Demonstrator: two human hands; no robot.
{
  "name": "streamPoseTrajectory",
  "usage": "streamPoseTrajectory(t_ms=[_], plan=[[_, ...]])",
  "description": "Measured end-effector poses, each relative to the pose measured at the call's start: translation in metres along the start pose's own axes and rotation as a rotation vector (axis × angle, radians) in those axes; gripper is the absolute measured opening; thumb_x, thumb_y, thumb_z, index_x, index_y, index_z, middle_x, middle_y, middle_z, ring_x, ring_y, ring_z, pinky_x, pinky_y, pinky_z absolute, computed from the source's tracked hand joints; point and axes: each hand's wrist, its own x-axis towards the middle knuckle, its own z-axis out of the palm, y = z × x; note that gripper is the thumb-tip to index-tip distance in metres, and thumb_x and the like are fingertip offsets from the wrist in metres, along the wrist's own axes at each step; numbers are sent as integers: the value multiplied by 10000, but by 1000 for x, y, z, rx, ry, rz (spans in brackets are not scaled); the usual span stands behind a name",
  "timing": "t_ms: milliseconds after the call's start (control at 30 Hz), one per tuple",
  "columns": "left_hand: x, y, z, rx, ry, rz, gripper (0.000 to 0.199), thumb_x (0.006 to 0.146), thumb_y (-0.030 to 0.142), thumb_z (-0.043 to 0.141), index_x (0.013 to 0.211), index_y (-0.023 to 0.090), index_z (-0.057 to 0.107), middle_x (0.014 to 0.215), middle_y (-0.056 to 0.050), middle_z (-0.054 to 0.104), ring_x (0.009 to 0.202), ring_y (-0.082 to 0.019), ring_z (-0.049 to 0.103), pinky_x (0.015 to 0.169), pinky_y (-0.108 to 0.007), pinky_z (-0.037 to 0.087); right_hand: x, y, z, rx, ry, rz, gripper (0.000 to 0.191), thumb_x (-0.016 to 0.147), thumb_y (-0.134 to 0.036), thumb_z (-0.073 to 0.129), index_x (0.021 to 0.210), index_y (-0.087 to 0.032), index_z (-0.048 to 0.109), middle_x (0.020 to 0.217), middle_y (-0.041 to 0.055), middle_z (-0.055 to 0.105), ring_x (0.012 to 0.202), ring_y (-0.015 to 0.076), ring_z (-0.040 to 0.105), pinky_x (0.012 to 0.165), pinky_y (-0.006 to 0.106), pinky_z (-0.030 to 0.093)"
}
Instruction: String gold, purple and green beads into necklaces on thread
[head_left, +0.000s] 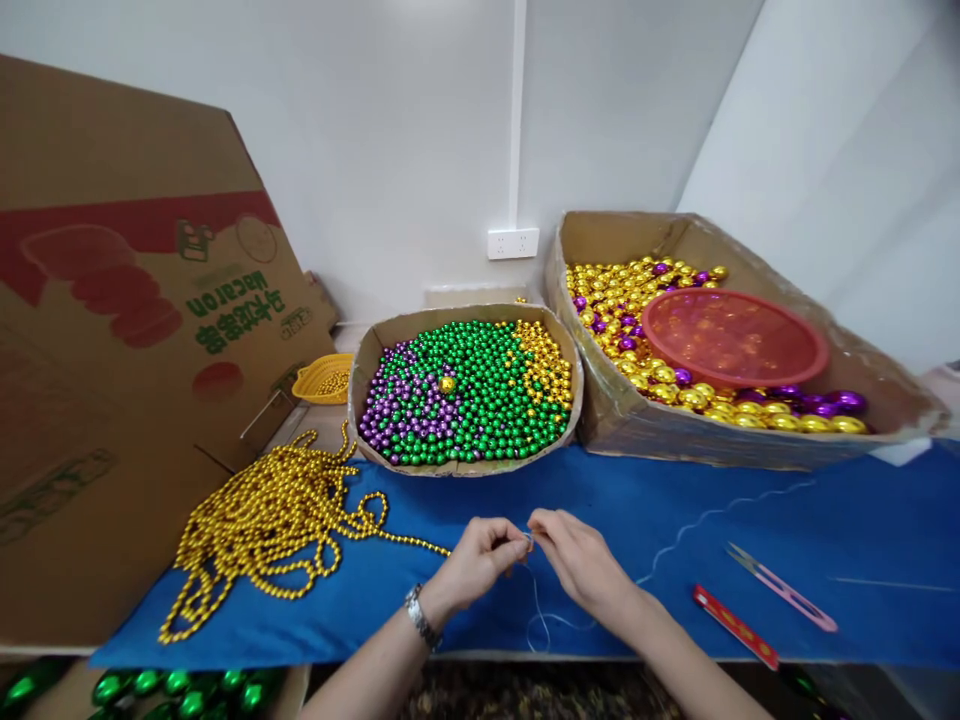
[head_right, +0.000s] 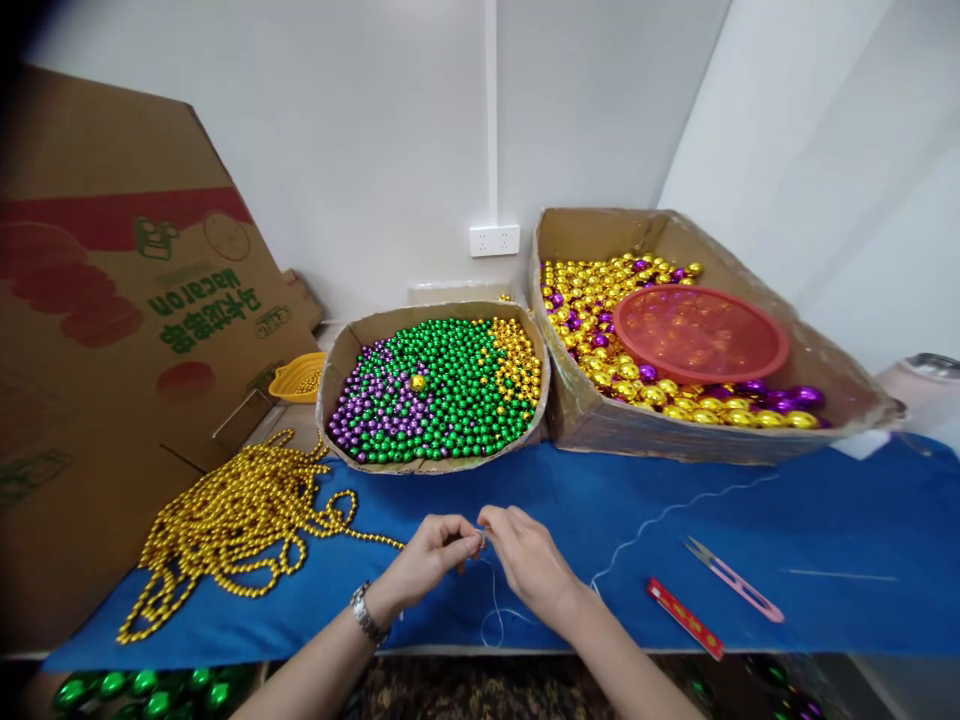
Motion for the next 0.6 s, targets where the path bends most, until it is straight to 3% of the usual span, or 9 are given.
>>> streamPoseTrajectory(t_ms=[100, 267, 400, 600], plan=[[0, -2, 4, -58, -42, -36, 300, 741, 416, 658, 720, 118, 624, 678, -11, 578, 584, -99, 462, 521, -205, 383, 1, 1, 4, -39, 24, -58, 139, 932, -177, 409, 950, -223, 539, 738, 6, 615, 664, 140, 582, 607, 240, 473], [1, 1, 12, -107, 154, -23, 286, 750, 398, 648, 723, 115, 622, 662, -10, 568, 574, -97, 456, 526, -206, 374, -5, -8, 3, -146, 174, -28, 244, 933, -166, 407, 1117, -177, 567, 989, 107, 635, 901, 191, 611, 785, 319, 494], [-1, 6, 15, -24, 174, 56, 248, 785, 355, 617, 714, 117, 629, 632, 1, 552, 581, -97, 444, 552, -209, 357, -11, -21, 6, -214, 219, 2, 216, 929, -205, 441, 997, -195, 645, 851, 72, 654, 757, 173, 622, 713, 300, 494], [-7, 9, 16, 230, 138, 194, 268, 876, 338, 494, 782, 145, 656, 723, -28, 604, 694, -140, 510, 650, -240, 392, -12, -24, 11, -193, 244, 94, 253, 949, -212, 390, 953, -179, 640, 829, 70, 657, 765, 168, 618, 727, 290, 481]])
